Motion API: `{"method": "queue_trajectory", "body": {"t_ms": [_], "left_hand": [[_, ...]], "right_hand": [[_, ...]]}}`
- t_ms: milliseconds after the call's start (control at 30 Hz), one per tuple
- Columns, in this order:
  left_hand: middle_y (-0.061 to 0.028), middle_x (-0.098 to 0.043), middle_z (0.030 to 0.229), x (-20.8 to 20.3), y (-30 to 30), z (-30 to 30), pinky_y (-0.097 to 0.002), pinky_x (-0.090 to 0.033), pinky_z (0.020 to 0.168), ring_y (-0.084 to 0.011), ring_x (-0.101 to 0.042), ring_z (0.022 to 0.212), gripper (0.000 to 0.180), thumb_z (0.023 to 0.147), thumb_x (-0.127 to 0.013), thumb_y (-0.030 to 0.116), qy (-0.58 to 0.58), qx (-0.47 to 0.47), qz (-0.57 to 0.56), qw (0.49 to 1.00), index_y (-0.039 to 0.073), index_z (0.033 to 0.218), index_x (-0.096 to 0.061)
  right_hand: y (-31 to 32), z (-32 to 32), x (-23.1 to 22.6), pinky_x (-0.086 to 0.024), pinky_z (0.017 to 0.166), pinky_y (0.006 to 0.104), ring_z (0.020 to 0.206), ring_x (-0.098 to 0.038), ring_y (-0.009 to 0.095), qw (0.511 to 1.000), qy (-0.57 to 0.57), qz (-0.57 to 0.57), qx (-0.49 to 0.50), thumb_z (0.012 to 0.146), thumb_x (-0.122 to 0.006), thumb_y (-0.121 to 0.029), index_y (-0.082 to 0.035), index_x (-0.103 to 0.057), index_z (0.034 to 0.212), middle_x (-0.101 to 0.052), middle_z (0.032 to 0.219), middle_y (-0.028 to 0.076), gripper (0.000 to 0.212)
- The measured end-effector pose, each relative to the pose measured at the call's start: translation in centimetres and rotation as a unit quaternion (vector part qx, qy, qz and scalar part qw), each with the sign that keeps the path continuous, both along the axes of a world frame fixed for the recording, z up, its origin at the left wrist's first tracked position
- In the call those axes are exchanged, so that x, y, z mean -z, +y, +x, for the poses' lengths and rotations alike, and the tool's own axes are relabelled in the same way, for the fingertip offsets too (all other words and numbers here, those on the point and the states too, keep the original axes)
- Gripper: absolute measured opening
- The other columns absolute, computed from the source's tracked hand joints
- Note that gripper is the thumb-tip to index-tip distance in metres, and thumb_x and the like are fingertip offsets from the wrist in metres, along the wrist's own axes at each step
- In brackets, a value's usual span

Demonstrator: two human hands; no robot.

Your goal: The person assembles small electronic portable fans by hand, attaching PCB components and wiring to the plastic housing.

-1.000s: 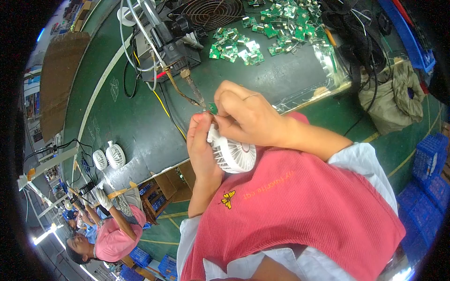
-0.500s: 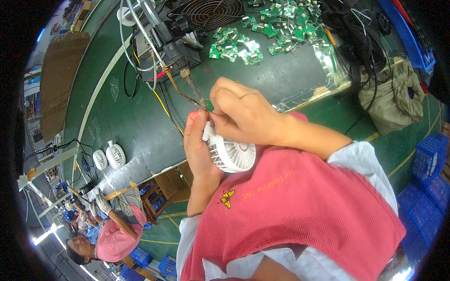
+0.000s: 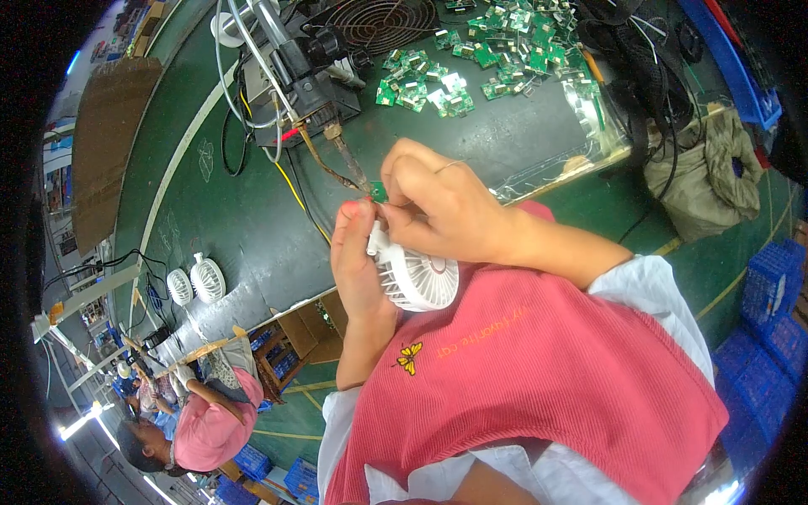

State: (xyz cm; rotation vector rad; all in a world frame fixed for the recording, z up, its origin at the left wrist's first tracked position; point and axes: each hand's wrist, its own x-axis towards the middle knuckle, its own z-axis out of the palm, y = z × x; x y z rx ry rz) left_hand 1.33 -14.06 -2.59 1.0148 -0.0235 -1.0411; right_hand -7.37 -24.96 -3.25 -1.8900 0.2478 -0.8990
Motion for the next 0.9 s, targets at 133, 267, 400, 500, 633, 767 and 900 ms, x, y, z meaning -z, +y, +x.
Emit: {"method": "queue_trajectory", "body": {"t_ms": [133, 267, 400, 500, 633, 767, 900], "left_hand": [[-0.0030, -0.059, 0.082, 0.4, 0.2, -0.1, -0.0214, -0.044, 0.066, -0.0074, -0.054, 0.072, 0.010, 0.092, -0.052, 0.013, 0.015, 0.013, -0.011, 1.000, 0.007, 0.084, -0.052], [-0.0028, -0.059, 0.080, 1.0, 0.4, -0.2, -0.0219, -0.045, 0.065, -0.0085, -0.054, 0.070, 0.010, 0.091, -0.052, 0.014, 0.014, 0.005, 0.004, 1.000, 0.008, 0.083, -0.053], [-0.0032, -0.059, 0.080, 1.2, 0.5, -0.3, -0.0222, -0.045, 0.065, -0.0088, -0.054, 0.070, 0.010, 0.091, -0.052, 0.014, 0.016, 0.007, 0.004, 1.000, 0.007, 0.084, -0.053], [-0.0027, -0.058, 0.080, 1.0, 0.5, -0.4, -0.0222, -0.045, 0.065, -0.0087, -0.054, 0.070, 0.010, 0.091, -0.052, 0.014, 0.016, 0.021, 0.026, 0.999, 0.007, 0.084, -0.052], [-0.0048, -0.061, 0.083, 0.9, 0.7, -0.5, -0.0226, -0.046, 0.067, -0.0094, -0.056, 0.074, 0.009, 0.092, -0.052, 0.013, 0.048, 0.035, -0.004, 0.998, 0.006, 0.086, -0.053], [-0.0062, -0.061, 0.082, 0.7, 0.7, -0.4, -0.0234, -0.047, 0.068, -0.0109, -0.057, 0.074, 0.011, 0.092, -0.052, 0.015, 0.047, 0.057, -0.005, 0.997, 0.005, 0.086, -0.052], [-0.0069, -0.059, 0.080, 0.7, 1.0, -0.4, -0.0243, -0.048, 0.066, -0.0121, -0.058, 0.073, 0.011, 0.092, -0.051, 0.014, 0.044, 0.084, 0.004, 0.995, 0.004, 0.087, -0.051]], "right_hand": [[0.1, -0.2, 0.4, -0.042, 0.057, 0.0303, 0.065, -0.050, 0.024, 1.000, 0.012, 0.003, -0.002, 0.068, -0.062, 0.007, 0.000, -0.043, 0.075, -0.049, 0.075, 0.014, 0.022], [0.1, -0.4, 0.6, -0.042, 0.056, 0.0312, 0.066, -0.050, 0.024, 1.000, 0.019, 0.011, -0.013, 0.069, -0.063, 0.005, -0.001, -0.042, 0.074, -0.048, 0.075, 0.014, 0.022], [0.0, -0.6, 0.3, -0.041, 0.057, 0.0311, 0.066, -0.049, 0.024, 0.999, 0.029, 0.026, -0.020, 0.070, -0.062, 0.003, -0.001, -0.042, 0.074, -0.048, 0.076, 0.014, 0.022], [-0.1, -0.7, 0.5, -0.040, 0.059, 0.0314, 0.068, -0.048, 0.024, 0.998, 0.033, 0.032, -0.039, 0.074, -0.061, -0.001, -0.002, -0.041, 0.076, -0.048, 0.080, 0.015, 0.020], [-0.2, -0.8, 1.0, -0.041, 0.064, 0.0318, 0.072, -0.047, 0.024, 0.999, 0.015, 0.024, -0.023, 0.080, -0.056, -0.008, -0.002, -0.041, 0.080, -0.048, 0.083, 0.015, 0.017], [-0.1, -1.0, 0.8, -0.041, 0.066, 0.0306, 0.073, -0.048, 0.022, 0.997, 0.036, 0.073, -0.013, 0.080, -0.055, -0.007, -0.003, -0.042, 0.081, -0.048, 0.085, 0.013, 0.014], [-0.4, -1.2, 1.1, -0.041, 0.067, 0.0300, 0.073, -0.048, 0.020, 0.994, 0.028, 0.105, -0.017, 0.078, -0.055, -0.004, -0.003, -0.043, 0.079, -0.049, 0.086, 0.012, 0.013]]}}
